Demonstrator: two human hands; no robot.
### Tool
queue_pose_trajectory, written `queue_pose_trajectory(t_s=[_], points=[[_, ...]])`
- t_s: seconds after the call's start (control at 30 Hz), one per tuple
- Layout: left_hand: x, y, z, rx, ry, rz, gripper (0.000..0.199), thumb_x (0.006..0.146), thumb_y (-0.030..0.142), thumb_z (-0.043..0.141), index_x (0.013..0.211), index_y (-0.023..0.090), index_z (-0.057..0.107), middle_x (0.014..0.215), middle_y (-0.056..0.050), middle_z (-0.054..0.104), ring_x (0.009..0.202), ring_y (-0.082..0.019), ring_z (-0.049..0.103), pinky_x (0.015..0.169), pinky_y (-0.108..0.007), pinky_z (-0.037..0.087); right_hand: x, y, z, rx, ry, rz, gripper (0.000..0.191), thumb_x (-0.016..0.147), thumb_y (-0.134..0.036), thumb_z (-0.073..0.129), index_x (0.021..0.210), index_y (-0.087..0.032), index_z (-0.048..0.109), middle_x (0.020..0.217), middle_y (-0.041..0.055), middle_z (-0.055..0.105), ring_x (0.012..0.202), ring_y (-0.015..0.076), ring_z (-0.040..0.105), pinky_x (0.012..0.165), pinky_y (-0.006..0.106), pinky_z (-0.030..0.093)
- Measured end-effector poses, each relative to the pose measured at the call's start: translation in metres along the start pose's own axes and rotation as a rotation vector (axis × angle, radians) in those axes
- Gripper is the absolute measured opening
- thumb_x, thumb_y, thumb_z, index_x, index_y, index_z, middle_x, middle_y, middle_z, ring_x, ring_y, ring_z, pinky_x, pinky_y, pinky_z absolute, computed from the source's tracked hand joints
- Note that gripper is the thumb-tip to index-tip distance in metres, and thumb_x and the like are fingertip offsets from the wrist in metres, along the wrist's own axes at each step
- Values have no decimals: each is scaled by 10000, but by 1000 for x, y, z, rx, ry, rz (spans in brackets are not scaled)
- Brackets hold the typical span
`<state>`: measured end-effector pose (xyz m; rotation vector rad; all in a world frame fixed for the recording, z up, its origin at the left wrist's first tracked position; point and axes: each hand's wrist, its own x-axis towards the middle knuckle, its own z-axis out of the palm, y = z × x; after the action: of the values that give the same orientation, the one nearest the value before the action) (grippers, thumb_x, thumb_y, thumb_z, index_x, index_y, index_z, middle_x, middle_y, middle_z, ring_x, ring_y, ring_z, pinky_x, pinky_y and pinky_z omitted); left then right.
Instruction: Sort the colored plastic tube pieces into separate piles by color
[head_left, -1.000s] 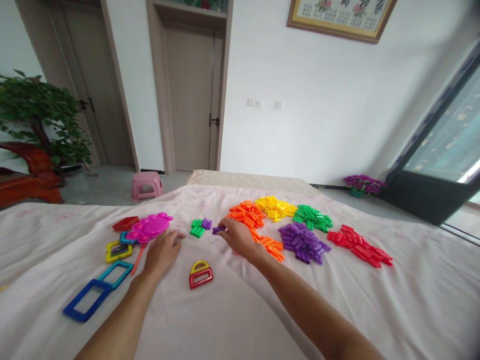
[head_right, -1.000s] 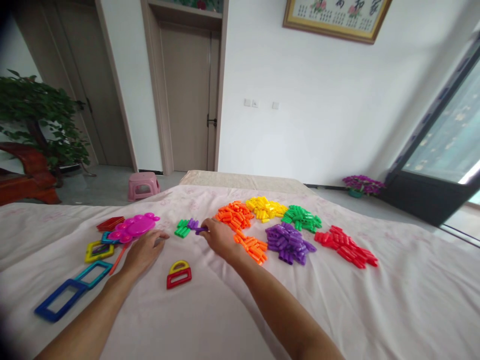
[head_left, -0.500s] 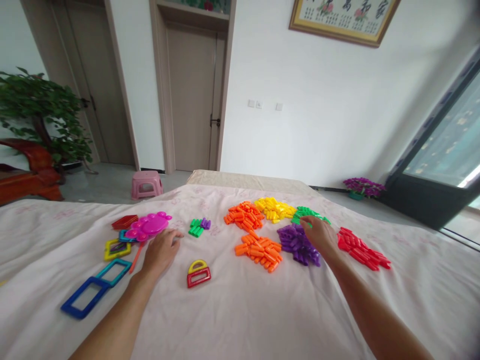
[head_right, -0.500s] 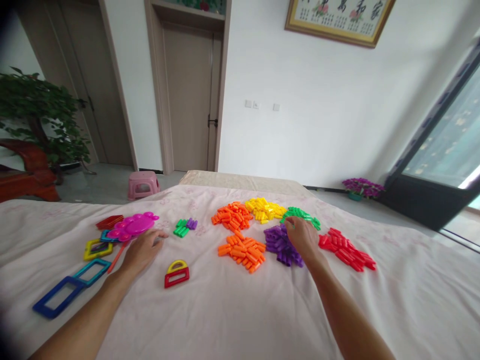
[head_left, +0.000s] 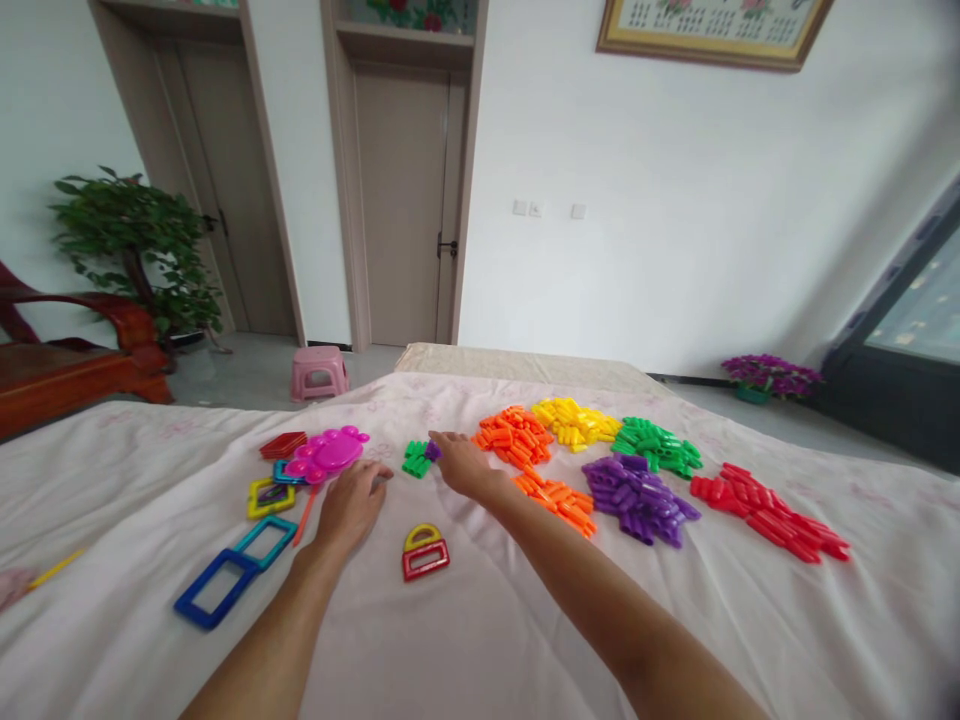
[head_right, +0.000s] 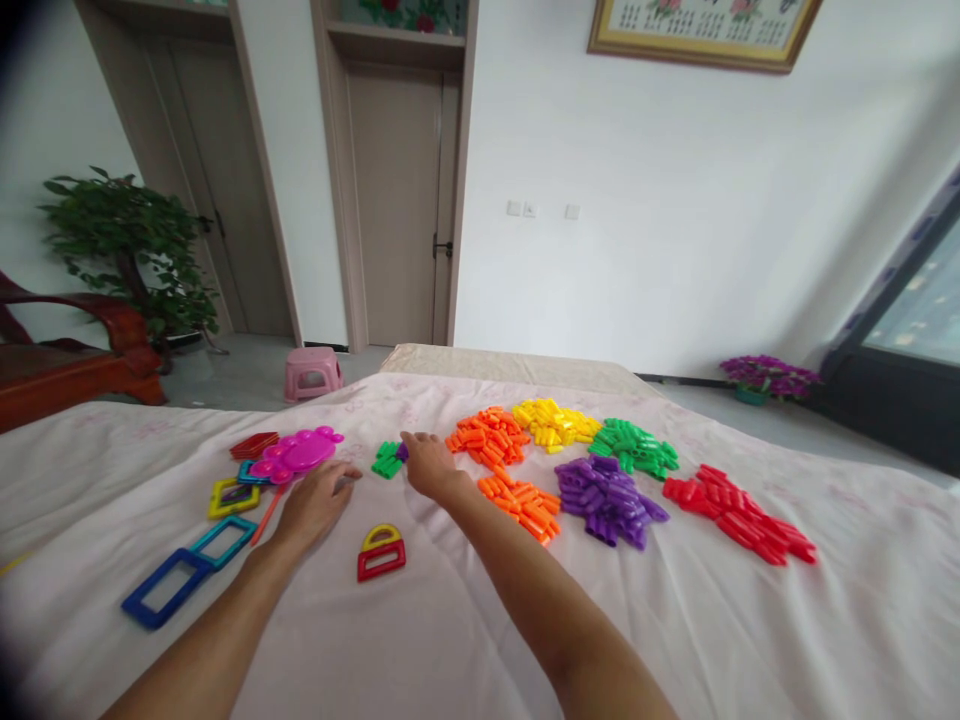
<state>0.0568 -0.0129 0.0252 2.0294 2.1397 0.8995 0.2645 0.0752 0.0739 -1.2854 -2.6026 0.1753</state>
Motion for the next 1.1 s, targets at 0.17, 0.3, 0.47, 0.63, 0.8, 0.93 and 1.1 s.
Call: queue_pose_trajectory(t_s=[0.17,0.3,0.47,0.63,0.8,0.93,1.1], points=[[0,1,-1,10,5,8,248,886,177,500,1027,213,701,1154,-69,699,1120,-210,610,962,-327,438,13,-7,8,-96,-50,3,401,912,-143,519,1303,-213,579,1194,131,675,1119,262,609,905,371,455],[0,-2,1,9,-3,7,256,885,196,499,1038,224,703,1169,-64,693,1134,-216,602,970,-331,440,-8,0,-8,-93,-50,-15,338,925,-181,525,1250,-202,611,1147,122,691,1080,243,623,881,332,443],[2,-7,5,24,-13,7,265,881,205,492,1046,222,699,1186,-64,685,1152,-214,591,998,-330,427,-59,39,-52,32,128,94,458,921,-255,553,1377,-206,538,1224,103,680,1101,222,624,895,295,436],[4,-10,8,40,-25,-4,279,885,206,483,1066,220,695,1189,-58,687,1152,-208,588,994,-324,422,-118,108,-95,-82,279,299,431,902,-243,550,1327,-184,591,1213,95,697,1103,238,621,933,309,429],[5,-14,11,55,-28,0,283,889,227,481,1075,228,694,1192,-49,686,1146,-206,594,956,-315,437,-165,172,-114,-215,316,567,470,892,-285,554,1347,-179,600,1190,117,709,1098,283,638,900,350,461],[5,-14,12,57,-15,2,277,888,230,479,1058,228,698,1168,-51,691,1120,-206,605,943,-313,446,-177,191,-114,-204,404,644,469,872,-264,546,1329,-199,631,1236,108,696,1150,287,628,951,380,467],[4,-9,9,55,1,11,275,864,195,488,1046,225,692,1158,-57,693,1130,-206,602,964,-320,438,-140,151,-92,56,456,351,381,858,-163,503,1177,-199,709,1211,65,717,1147,216,642,1025,346,457]])
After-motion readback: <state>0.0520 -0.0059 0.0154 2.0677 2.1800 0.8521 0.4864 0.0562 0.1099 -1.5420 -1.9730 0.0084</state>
